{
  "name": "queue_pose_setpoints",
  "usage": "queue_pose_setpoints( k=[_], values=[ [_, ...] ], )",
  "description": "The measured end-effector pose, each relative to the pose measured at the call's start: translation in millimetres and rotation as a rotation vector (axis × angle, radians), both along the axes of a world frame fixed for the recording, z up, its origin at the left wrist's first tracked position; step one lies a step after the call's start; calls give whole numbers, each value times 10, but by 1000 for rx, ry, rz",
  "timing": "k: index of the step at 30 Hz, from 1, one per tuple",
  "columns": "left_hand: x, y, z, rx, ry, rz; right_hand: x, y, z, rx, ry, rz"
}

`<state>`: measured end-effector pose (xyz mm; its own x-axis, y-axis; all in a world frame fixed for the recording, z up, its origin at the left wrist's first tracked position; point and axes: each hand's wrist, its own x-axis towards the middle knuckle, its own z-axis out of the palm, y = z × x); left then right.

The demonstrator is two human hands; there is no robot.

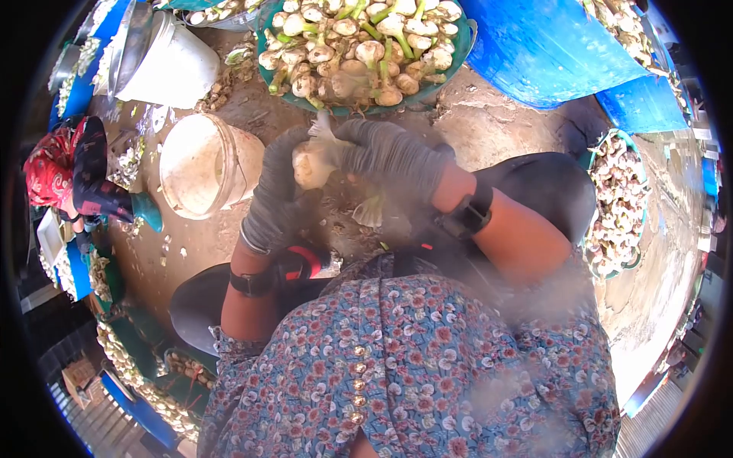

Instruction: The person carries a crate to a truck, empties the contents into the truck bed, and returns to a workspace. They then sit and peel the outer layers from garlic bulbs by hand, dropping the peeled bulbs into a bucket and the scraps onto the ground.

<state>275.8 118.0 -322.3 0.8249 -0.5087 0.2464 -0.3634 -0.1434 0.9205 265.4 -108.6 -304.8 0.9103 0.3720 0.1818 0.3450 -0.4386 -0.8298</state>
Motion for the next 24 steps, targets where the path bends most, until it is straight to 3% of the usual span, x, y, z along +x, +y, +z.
queue_pose_setpoints(
  k=[3,5,8,9,11,14,16,17,19,22,23,24],
  values=[
    [-34,-31,-19,32,43,19,-94,133,154,61,137,-167],
    [-82,-17,-115,126,43,22,-57,27,58,-162,-51,-17],
    [-100,-96,-116,259,-271,35,170,-218,-195,-337,-196,264],
    [-102,-111,-81,217,-269,14,210,-273,-223,-370,-220,365],
    [-103,-93,35,133,-268,-24,171,-328,-257,-78,3,391],
    [-89,-1,116,-31,-121,-13,100,-378,-234,231,464,381],
    [-104,-38,201,-360,300,52,69,-255,-241,98,678,412],
    [-74,-41,286,-471,443,115,58,-100,-292,-115,712,452],
    [31,30,246,-755,602,125,-22,101,-142,-492,614,493],
    [102,153,184,-898,835,-10,-47,201,237,-824,264,395],
    [79,123,182,-900,865,25,-13,215,285,-839,182,287],
    [81,139,139,-869,891,-5,5,196,286,-665,196,164]
  ],
)
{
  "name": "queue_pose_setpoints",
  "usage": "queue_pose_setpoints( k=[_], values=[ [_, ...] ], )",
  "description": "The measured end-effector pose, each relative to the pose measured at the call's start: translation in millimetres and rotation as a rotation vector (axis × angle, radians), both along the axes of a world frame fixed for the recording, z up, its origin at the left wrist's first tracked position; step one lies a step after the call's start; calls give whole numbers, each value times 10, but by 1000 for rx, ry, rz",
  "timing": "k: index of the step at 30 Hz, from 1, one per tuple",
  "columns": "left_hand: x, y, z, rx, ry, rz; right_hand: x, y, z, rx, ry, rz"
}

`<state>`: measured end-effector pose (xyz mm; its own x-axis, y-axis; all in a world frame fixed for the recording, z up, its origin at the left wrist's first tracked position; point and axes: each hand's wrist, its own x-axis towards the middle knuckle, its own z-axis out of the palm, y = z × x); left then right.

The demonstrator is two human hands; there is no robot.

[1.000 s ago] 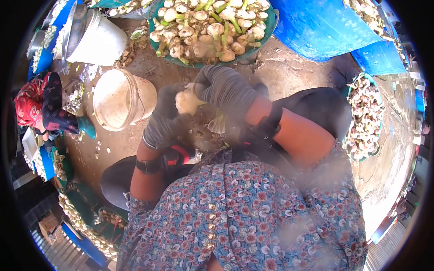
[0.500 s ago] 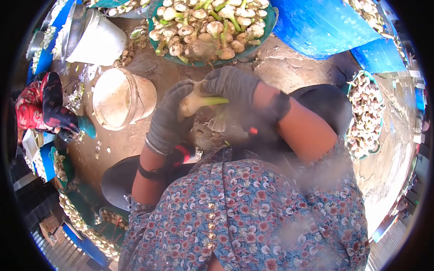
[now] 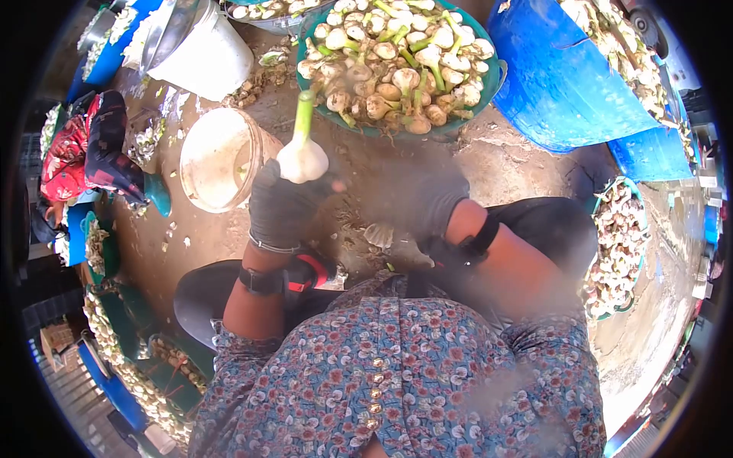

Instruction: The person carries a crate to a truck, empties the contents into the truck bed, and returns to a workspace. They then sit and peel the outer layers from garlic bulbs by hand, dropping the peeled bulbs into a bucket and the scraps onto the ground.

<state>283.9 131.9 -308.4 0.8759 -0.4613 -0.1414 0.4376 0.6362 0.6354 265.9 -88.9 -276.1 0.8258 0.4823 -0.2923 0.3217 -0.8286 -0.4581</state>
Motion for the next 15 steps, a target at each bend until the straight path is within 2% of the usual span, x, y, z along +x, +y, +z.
queue_pose_setpoints(
  k=[1,3,4,5,7,10,11,14,15],
  values=[
    [8,11,-76,9,8,-46,18,-18,0,177,-26,-121],
    [-17,-43,-103,93,-66,-97,58,-103,-52,886,107,-492],
    [-40,-92,-80,168,-148,-97,52,-51,48,980,187,-527],
    [-27,-140,-101,104,-94,-156,40,39,199,1074,267,-563],
    [-35,-162,-57,73,-12,-227,43,85,235,1068,302,-598],
    [-56,-182,-220,610,-401,241,21,143,41,809,-246,-530],
    [-83,-115,-227,713,-410,255,16,176,-3,685,-484,-502],
    [-88,-160,-162,417,-336,235,-56,159,-34,655,-467,-401],
    [-100,-176,-34,411,-284,234,-83,177,-20,738,-318,-442]
  ],
)
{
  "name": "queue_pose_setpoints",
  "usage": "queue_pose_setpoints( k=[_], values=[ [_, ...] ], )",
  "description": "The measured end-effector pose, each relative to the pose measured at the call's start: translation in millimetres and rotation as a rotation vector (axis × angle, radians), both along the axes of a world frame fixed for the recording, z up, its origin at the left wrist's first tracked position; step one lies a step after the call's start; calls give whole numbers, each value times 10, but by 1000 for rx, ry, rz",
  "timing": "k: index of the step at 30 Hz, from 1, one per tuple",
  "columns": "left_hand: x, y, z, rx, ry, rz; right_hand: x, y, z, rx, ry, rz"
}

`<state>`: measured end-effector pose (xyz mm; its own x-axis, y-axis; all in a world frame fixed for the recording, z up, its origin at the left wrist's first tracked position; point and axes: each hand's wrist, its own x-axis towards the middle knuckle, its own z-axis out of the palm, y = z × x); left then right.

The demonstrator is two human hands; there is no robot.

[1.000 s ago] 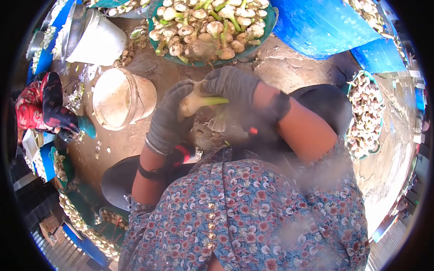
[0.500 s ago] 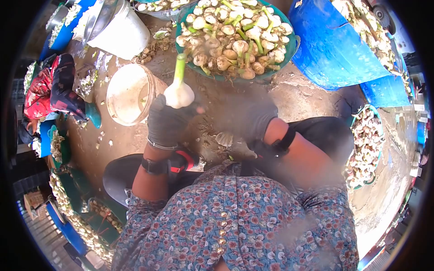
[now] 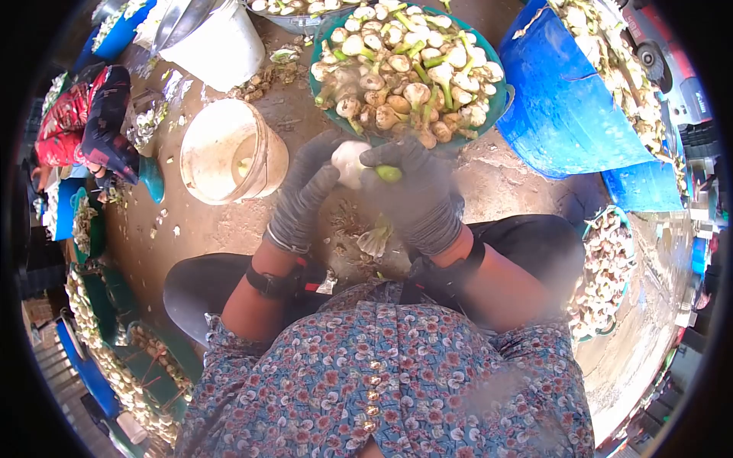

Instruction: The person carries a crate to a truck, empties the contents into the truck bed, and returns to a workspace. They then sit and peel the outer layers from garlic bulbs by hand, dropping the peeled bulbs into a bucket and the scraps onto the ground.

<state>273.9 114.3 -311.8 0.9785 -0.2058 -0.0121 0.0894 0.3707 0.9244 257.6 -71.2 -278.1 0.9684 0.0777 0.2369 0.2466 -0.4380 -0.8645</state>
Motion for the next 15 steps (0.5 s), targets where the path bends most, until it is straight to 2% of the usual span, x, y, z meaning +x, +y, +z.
queue_pose_setpoints(
  k=[2,3,4,6,9,12,15],
  values=[
    [30,50,-55,-114,102,-129,8,0,120,70,228,22],
    [47,61,-90,-171,153,-196,22,4,131,105,246,7],
    [63,55,-108,-8,85,-183,37,7,143,140,264,-9],
    [58,70,-84,178,34,-71,132,32,107,214,107,-99],
    [52,59,-121,371,24,39,230,-37,296,-536,-471,64],
    [11,-10,-138,595,-34,68,142,4,51,-731,-271,229],
    [-1,-35,-81,748,-31,46,56,65,-55,-743,-230,177]
  ],
)
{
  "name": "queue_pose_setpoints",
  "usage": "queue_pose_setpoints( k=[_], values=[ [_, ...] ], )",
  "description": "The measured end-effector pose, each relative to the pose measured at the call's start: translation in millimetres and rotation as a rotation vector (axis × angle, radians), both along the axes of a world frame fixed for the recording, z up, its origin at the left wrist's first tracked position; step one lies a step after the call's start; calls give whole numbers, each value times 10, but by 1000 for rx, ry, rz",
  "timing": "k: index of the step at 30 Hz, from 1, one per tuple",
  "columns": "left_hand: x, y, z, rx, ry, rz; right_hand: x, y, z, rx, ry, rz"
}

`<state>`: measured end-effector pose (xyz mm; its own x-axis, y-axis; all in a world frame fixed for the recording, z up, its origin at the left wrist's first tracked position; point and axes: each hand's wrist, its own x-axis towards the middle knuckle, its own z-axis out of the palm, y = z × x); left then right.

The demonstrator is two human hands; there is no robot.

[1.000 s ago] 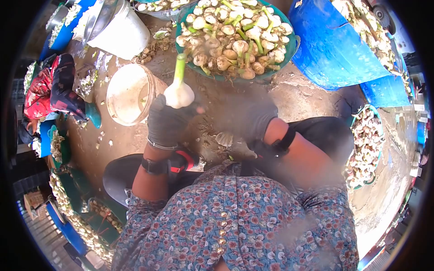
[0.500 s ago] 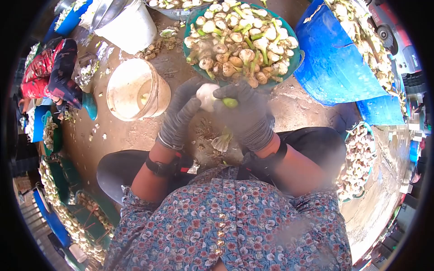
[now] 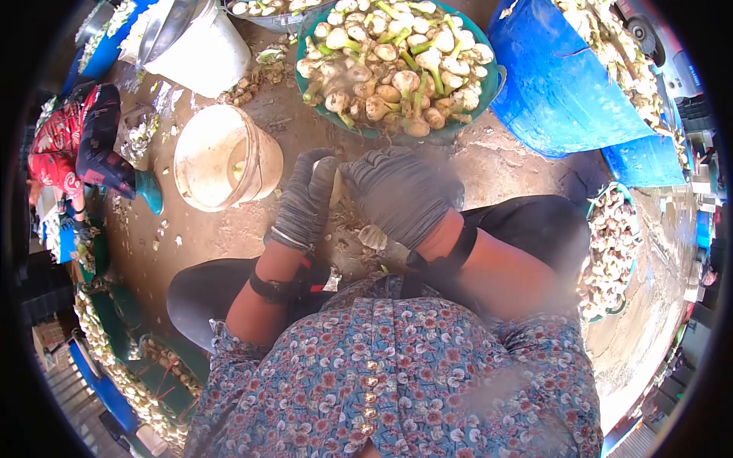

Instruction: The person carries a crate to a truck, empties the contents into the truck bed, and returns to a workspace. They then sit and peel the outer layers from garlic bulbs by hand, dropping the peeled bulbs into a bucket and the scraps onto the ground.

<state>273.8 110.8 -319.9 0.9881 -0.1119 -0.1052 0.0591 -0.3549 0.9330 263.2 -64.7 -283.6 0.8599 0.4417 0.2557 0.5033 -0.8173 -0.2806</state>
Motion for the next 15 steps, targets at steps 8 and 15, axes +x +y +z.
queue_pose_setpoints(
  k=[8,15],
  values=[
    [-25,21,-86,-120,-9,-115,93,-28,9,270,458,-210],
    [8,164,-100,-403,38,-229,41,-139,102,665,688,-68]
  ],
)
